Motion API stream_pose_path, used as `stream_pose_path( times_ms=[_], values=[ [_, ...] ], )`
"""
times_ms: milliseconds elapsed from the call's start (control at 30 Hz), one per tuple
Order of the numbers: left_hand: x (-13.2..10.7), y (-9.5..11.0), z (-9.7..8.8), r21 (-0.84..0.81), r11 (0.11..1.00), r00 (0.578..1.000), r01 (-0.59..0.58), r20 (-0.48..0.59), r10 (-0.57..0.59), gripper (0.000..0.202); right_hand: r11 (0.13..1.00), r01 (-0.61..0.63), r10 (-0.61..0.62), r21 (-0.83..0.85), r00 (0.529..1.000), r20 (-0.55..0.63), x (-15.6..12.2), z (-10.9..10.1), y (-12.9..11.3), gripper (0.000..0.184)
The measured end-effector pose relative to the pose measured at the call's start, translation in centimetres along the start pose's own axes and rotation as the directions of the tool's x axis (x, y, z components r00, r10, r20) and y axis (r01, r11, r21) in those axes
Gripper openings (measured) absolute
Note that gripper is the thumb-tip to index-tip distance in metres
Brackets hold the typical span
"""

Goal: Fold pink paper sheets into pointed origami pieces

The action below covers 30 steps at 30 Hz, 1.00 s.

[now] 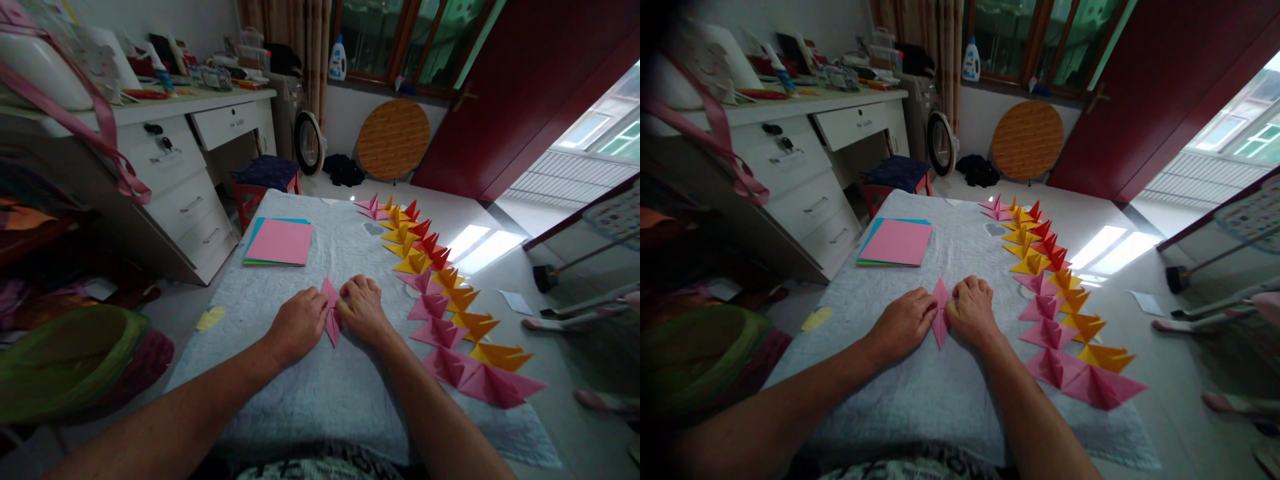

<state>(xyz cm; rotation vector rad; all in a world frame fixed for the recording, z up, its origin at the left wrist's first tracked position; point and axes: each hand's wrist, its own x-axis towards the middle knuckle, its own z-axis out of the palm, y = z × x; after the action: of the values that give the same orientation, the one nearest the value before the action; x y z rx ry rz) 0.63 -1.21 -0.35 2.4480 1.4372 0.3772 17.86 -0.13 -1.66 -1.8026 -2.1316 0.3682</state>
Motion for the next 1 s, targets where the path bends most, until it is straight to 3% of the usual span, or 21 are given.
stream_pose_path(
  times_ms=[167,400,600,700,800,867,933,1000],
  values=[
    [0.3,-0.4,-0.2,-0.102,0.993,0.998,0.059,-0.005,-0.060,0.024,0.998,0.022,-0.024,0.055,0.999,0.024,-0.1,0.2,-0.3,0.011],
    [0.5,-0.6,-0.4,-0.148,0.987,0.997,0.070,-0.013,-0.073,0.020,0.993,0.059,-0.055,0.104,0.998,-0.044,-0.3,0.5,-0.5,0.010],
    [0.5,-0.8,-0.4,-0.341,0.937,0.993,0.073,-0.060,-0.099,0.019,0.930,0.102,-0.069,0.353,0.992,-0.105,-0.6,0.7,-1.0,0.019],
    [0.7,-1.0,-0.8,-0.624,0.774,0.990,0.107,-0.008,-0.143,0.026,0.861,0.187,-0.122,0.474,0.979,-0.165,-0.9,0.5,-1.0,0.027],
    [1.1,-1.4,-0.8,-0.899,0.409,0.985,0.157,0.110,-0.135,0.028,0.830,0.295,-0.213,0.474,0.952,-0.220,-1.1,-0.1,-1.0,0.033],
    [1.4,-1.8,-0.4,-0.964,0.181,0.973,0.196,0.168,-0.161,0.038,0.829,0.347,-0.270,0.438,0.935,-0.230,-1.2,-0.4,-1.0,0.034],
    [1.6,-2.1,0.0,-0.968,0.065,0.949,0.240,0.220,-0.224,0.042,0.829,0.382,-0.313,0.409,0.922,-0.226,-1.2,-0.6,-1.0,0.037],
    [1.8,-2.2,0.4,-0.958,0.026,0.922,0.285,0.267,-0.281,0.037,0.830,0.403,-0.336,0.386,0.913,-0.231,-1.2,-0.7,-0.9,0.045]
  ],
)
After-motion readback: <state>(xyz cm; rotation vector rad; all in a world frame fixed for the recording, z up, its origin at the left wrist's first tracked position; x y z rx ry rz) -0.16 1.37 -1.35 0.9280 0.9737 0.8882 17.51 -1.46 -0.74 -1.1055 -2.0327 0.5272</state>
